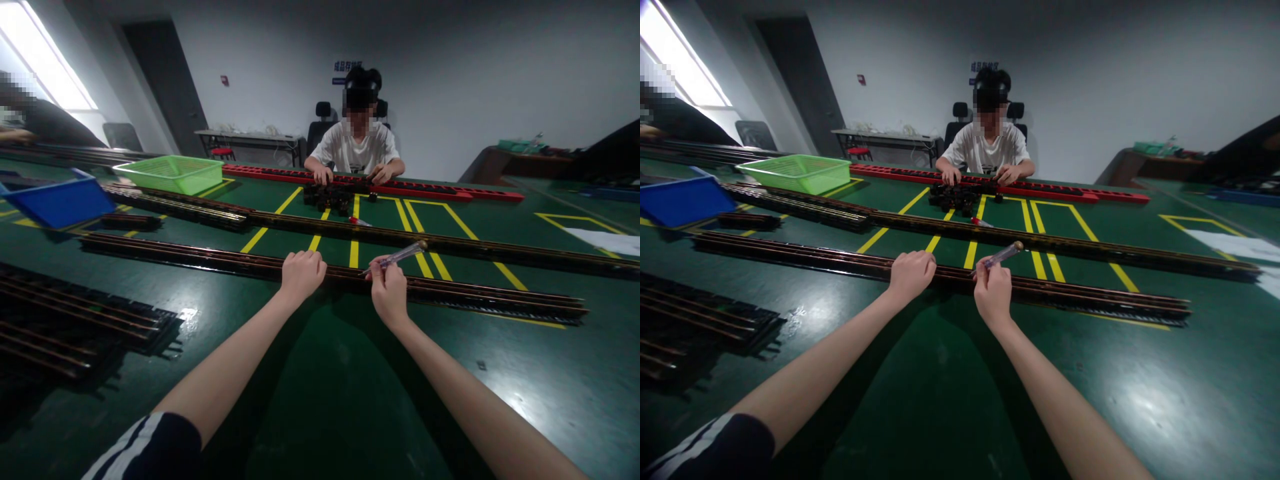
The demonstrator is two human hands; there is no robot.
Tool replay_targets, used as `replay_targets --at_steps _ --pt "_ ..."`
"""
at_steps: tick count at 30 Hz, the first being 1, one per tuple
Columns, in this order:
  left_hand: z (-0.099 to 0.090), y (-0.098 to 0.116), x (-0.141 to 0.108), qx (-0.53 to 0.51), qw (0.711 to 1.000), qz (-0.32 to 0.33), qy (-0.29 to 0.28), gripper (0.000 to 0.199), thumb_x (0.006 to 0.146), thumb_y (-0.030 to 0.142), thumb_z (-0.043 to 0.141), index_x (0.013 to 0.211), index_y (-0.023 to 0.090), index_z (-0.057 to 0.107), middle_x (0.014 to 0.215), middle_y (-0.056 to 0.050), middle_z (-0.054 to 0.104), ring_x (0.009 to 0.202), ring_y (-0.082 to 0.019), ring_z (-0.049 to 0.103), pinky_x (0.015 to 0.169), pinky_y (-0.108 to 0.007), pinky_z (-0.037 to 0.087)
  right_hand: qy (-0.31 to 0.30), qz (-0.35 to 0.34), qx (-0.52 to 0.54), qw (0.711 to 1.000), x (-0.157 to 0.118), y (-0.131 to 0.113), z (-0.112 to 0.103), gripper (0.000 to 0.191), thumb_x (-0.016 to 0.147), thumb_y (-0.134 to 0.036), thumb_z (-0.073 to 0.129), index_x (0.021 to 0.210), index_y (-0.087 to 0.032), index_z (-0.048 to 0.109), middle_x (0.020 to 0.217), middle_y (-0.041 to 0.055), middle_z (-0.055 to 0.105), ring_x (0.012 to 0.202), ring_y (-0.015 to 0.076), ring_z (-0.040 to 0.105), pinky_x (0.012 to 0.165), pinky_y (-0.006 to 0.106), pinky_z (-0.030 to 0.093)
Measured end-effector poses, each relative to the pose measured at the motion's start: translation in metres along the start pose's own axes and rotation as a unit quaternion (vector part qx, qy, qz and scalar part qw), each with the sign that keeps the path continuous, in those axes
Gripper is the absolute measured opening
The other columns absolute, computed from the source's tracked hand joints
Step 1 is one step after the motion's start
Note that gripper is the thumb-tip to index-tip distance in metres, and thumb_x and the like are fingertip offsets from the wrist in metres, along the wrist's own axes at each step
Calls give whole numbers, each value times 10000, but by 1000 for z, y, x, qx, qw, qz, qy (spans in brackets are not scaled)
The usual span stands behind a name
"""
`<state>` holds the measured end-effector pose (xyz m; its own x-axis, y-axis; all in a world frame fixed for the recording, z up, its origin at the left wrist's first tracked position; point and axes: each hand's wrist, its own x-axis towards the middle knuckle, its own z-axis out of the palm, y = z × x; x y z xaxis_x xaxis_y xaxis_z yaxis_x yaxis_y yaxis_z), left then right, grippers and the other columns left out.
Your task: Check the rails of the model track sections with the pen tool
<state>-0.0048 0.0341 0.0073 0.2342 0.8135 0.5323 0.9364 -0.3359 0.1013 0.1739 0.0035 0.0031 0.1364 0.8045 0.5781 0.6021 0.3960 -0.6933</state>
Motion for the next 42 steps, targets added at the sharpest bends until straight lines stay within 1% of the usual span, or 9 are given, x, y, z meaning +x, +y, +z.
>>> replay_targets --at_steps 8,13,26,42 --pt "2 -1 0 3 1000 1 0 349 886 223 329 726 150 630 721 -64 664 636 -155 584 595 -280 372 3 -2 1 1000 -1 -1 0 252 903 -366 371 755 -205 496 625 36 587 623 212 528 628 345 382" --pt "4 -2 0 18 1000 1 0 342 888 226 331 731 143 623 733 -62 664 648 -147 586 599 -273 365 19 -6 -12 1000 0 -2 0 236 892 -353 383 748 -205 498 611 40 589 646 222 526 634 341 380" --pt "3 -2 0 6 1000 0 -7 345 887 226 333 725 144 626 727 -62 663 638 -146 580 593 -271 354 9 -3 -3 1000 -1 -2 0 235 899 -351 381 755 -206 497 624 37 583 649 220 523 625 334 374" --pt "4 -2 0 9 1000 4 5 330 879 214 342 715 144 620 718 -56 659 639 -147 582 596 -272 361 10 -1 -6 1000 0 -1 0 210 881 -341 383 761 -207 493 616 43 593 644 228 521 643 355 376"
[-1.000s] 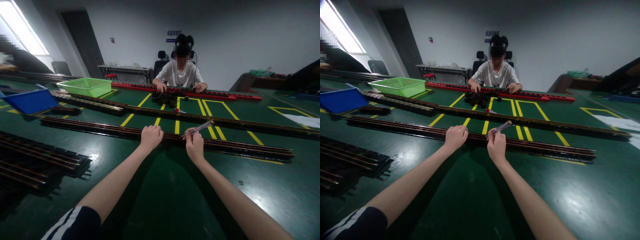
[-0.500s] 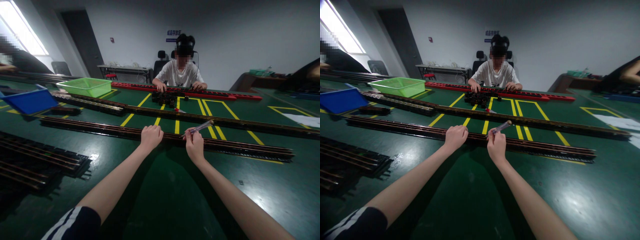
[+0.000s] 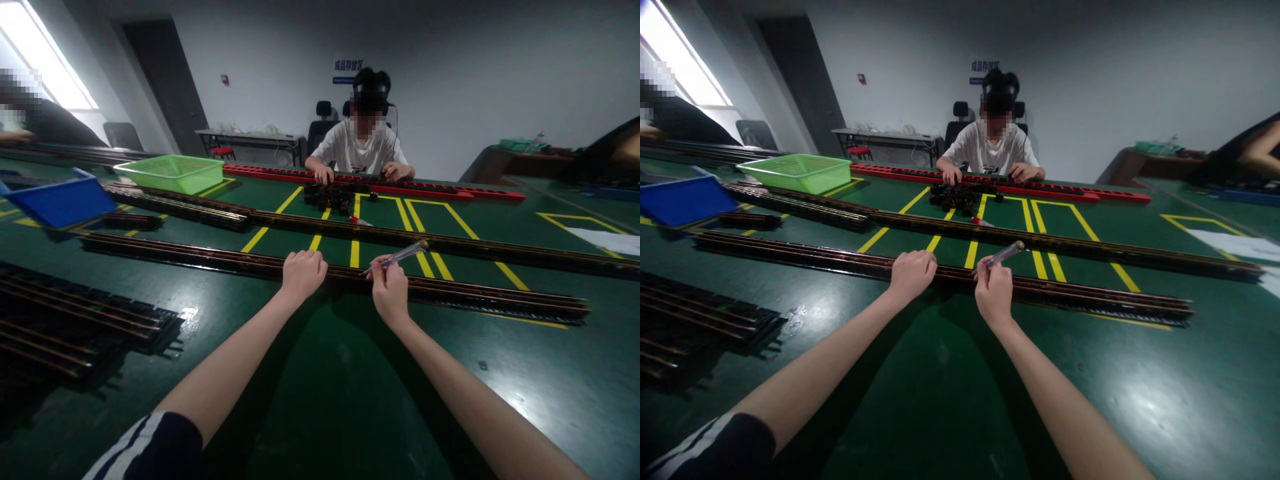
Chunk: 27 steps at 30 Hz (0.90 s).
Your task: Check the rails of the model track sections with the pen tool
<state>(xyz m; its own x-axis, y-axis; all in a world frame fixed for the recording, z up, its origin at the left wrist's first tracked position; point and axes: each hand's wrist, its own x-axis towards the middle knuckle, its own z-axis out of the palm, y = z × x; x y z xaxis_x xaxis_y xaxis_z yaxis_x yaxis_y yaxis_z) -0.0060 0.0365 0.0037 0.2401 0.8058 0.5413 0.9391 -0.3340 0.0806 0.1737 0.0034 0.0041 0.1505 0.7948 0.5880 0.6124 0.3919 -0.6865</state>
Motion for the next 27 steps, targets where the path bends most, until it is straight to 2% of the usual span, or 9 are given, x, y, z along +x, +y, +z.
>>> replay_targets --at_steps 27 --pt "-3 1 1 -8 1000 -7 -19 337 882 215 333 730 149 626 742 -65 666 658 -157 587 614 -283 371 -6 2 5 1000 0 -1 0 264 900 -390 369 759 -206 495 627 41 590 638 218 526 627 349 385"
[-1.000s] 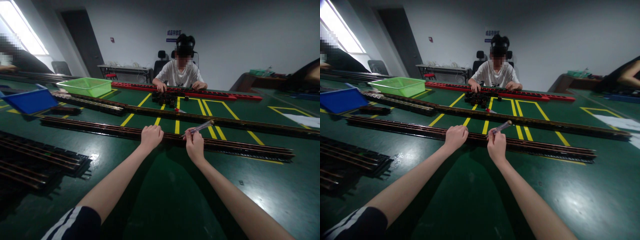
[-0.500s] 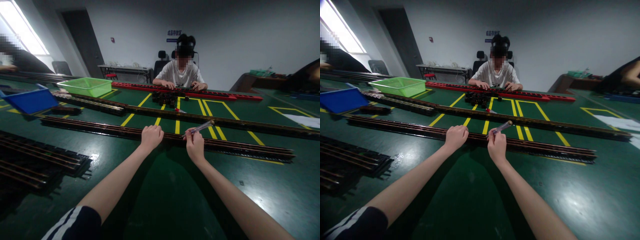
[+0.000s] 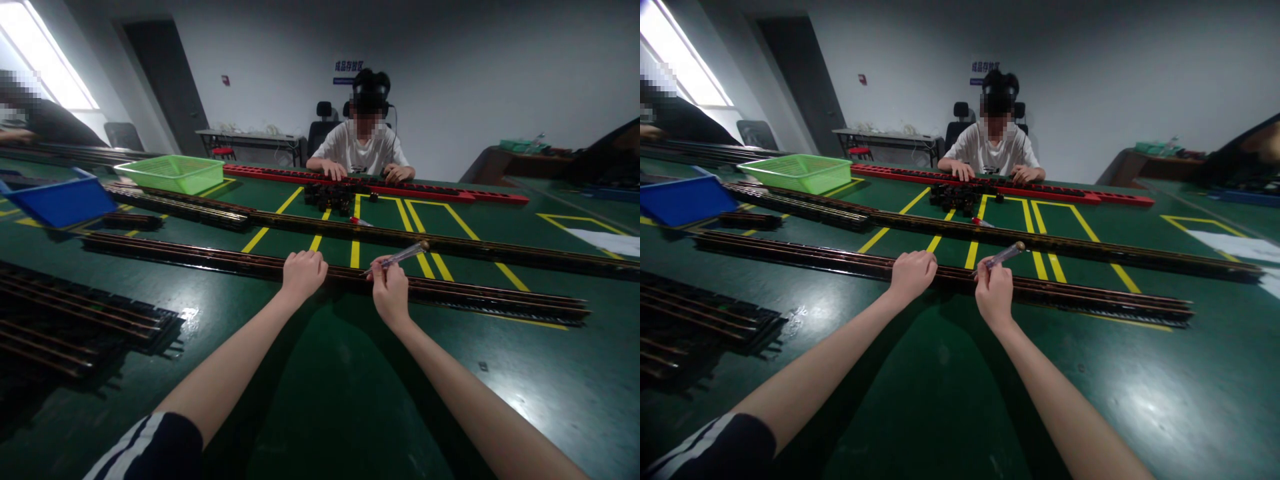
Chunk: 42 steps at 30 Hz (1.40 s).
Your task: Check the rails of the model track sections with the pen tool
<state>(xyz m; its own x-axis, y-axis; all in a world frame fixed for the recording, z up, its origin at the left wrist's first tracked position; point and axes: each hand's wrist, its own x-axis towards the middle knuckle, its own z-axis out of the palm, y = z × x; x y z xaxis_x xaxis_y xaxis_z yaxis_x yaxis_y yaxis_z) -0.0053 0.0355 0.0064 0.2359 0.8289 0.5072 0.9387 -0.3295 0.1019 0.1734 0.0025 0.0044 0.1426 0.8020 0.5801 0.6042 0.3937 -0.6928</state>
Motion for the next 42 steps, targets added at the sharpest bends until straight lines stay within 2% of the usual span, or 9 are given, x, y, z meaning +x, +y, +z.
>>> replay_targets --at_steps 23,34,42 --pt "0 1 0 1 1000 -4 1 344 878 216 330 722 152 629 738 -65 668 636 -152 577 600 -278 366 -2 3 9 1000 0 -1 0 276 901 -403 362 760 -205 491 628 41 586 631 216 525 621 358 397" --pt "-1 1 0 10 1000 -1 1 332 879 213 336 745 151 633 765 -76 672 706 -177 601 635 -300 376 4 0 -2 1000 0 0 0 249 895 -389 371 763 -212 485 631 44 593 643 231 527 637 368 391" --pt "1 0 0 7 1000 2 2 341 885 218 328 736 155 628 750 -65 671 662 -157 589 607 -283 369 -3 1 -4 1000 0 1 0 277 903 -407 356 761 -211 490 638 42 589 644 221 525 633 355 385"
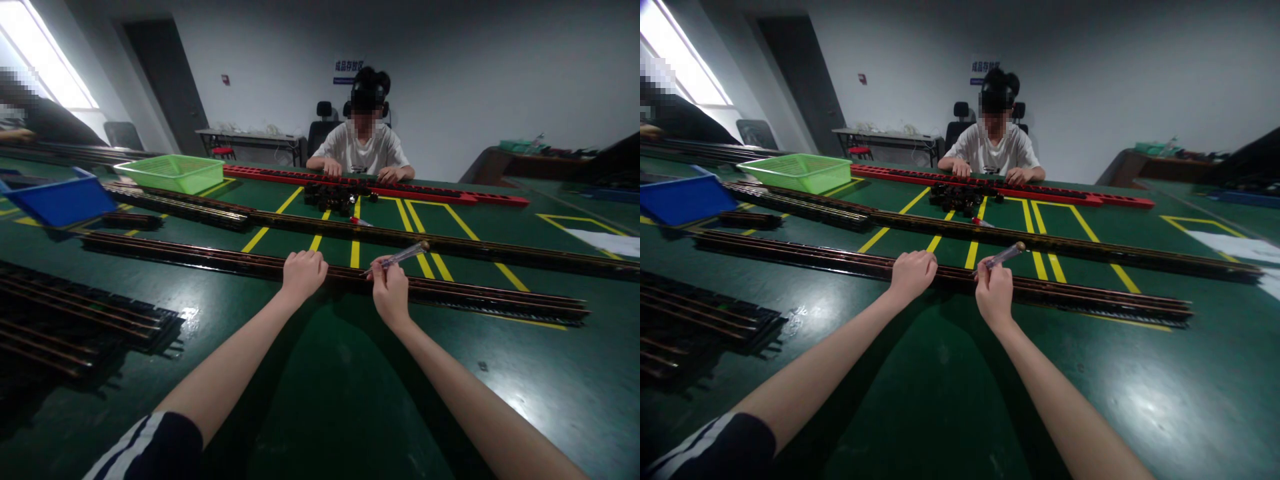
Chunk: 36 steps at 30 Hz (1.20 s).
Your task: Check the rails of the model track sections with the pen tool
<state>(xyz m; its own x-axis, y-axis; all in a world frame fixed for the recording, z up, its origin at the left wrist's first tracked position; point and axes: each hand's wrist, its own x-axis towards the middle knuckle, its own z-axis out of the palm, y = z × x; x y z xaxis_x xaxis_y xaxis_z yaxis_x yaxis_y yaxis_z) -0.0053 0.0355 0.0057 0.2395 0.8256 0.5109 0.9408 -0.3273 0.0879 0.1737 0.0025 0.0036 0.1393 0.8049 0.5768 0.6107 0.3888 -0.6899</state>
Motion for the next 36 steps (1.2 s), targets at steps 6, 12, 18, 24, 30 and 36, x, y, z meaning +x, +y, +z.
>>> replay_targets --at_steps 6,12,18,24,30,36 --pt "-1 1 0 -7 1000 -3 0 341 883 215 329 735 149 630 747 -62 673 654 -153 588 603 -279 372 -1 0 6 1000 0 1 0 257 903 -378 361 768 -203 493 640 42 585 640 219 521 638 359 385" --pt "-2 0 0 -6 1000 3 6 350 889 220 325 728 147 626 732 -62 669 641 -150 583 596 -279 370 0 3 7 1000 0 -1 0 238 897 -359 374 755 -206 489 633 40 582 641 219 519 644 358 381" --pt "-1 0 0 -9 1000 6 6 343 888 217 331 721 149 622 726 -57 666 632 -152 584 595 -282 373 7 0 10 1000 0 -1 0 243 897 -368 376 767 -204 499 632 40 587 652 218 526 645 350 381" --pt "-1 1 -1 -12 999 29 25 321 885 205 348 754 145 635 753 -57 676 674 -164 600 660 -307 396 18 -5 13 1000 -1 1 0 231 895 -354 380 777 -200 504 632 42 586 652 217 523 632 342 379" --pt "-3 7 -2 -9 993 112 42 320 899 219 354 834 132 655 844 -71 693 758 -172 615 737 -331 409 26 4 13 1000 -2 0 -1 228 899 -349 385 772 -203 505 638 44 592 659 223 531 640 350 386" --pt "-3 12 -4 -21 988 148 38 327 914 243 348 961 121 648 965 -80 694 858 -181 625 748 -330 428 25 17 17 999 -2 5 -6 262 903 -389 375 779 -200 506 649 55 606 653 230 548 645 368 406"
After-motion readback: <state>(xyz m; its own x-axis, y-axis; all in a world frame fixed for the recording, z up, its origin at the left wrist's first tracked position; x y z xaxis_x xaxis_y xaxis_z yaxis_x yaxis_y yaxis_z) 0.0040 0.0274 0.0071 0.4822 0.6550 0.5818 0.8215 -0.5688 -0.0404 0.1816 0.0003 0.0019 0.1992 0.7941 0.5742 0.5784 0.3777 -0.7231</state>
